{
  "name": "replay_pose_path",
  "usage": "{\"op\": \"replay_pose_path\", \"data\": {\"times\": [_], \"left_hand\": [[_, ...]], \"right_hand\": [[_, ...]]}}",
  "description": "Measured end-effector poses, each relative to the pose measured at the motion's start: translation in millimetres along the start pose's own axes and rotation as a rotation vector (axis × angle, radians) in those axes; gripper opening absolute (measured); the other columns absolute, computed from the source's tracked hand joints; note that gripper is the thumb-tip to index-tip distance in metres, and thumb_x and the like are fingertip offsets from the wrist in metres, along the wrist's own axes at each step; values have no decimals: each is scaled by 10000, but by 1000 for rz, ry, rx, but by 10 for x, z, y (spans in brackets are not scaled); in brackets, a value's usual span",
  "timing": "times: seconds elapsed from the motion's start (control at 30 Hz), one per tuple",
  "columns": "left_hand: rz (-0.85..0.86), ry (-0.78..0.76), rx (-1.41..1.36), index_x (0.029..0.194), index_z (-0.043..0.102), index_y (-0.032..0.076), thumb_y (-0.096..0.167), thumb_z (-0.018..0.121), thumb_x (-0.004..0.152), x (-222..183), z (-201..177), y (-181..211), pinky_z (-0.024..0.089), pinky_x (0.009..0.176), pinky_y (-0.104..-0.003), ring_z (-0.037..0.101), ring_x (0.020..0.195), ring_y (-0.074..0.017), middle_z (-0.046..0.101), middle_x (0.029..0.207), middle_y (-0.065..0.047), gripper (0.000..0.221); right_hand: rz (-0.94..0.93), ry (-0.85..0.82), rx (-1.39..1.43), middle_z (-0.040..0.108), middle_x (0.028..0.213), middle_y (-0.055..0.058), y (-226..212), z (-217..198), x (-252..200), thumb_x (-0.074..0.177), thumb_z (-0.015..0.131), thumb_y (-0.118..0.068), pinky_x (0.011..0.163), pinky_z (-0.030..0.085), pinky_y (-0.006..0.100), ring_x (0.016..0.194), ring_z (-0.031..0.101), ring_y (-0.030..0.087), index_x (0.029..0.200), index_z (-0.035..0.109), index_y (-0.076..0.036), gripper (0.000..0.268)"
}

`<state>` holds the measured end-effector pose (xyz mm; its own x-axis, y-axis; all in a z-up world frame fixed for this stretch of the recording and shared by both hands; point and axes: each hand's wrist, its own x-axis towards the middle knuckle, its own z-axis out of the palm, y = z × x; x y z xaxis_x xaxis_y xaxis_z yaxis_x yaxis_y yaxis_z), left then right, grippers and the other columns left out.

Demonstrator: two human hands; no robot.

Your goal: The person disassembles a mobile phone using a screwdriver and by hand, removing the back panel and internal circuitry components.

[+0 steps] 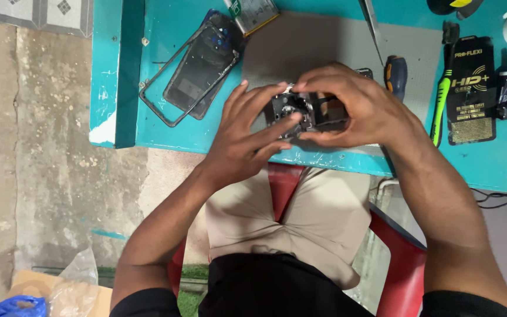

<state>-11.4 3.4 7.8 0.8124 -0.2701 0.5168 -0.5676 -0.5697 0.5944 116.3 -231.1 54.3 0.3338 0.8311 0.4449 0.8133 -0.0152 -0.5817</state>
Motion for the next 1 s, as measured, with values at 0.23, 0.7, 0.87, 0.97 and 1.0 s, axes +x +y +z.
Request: {"op": "replay_pose_path", "data": {"times": [0.23,0.7,0.87,0.97,1.0], "left_hand": [[-72,135,-302,1383,647,57,87,810,944,-83,-16,-13,532,1159,-402,596,1390,-308,571,1474,-144,469],[-110,232,-412,1304,675,5,-69,794,941,-64,-9,-2,575,1081,-353,672,1326,-251,528,1529,-192,388],[-197,168,-570,1336,639,-34,-69,795,909,-68,-40,-27,569,1062,-371,617,1359,-267,490,1558,-203,457],[-263,157,-755,1362,620,-45,-78,755,944,-95,-18,-76,551,1100,-385,608,1386,-267,500,1563,-198,441],[-281,160,-817,1368,617,-45,-78,742,961,-102,3,-100,546,1117,-387,618,1387,-261,510,1564,-194,427]], "right_hand": [[167,-39,349,684,1283,132,105,-18,-51,731,899,-87,921,631,319,1123,718,236,1151,725,-43,457],[-83,39,34,690,1241,199,-240,-26,291,724,953,-151,907,629,396,1142,699,329,1072,775,-22,412],[-190,73,-54,679,1223,209,-274,-53,333,718,974,-139,907,605,440,1143,689,372,1045,765,4,413],[-197,61,-78,674,1226,203,-267,-44,322,709,975,-144,946,609,459,1151,689,371,1029,760,7,414],[-198,54,-84,674,1228,203,-262,-37,320,709,974,-145,946,612,458,1151,690,372,1023,760,10,410]]}}
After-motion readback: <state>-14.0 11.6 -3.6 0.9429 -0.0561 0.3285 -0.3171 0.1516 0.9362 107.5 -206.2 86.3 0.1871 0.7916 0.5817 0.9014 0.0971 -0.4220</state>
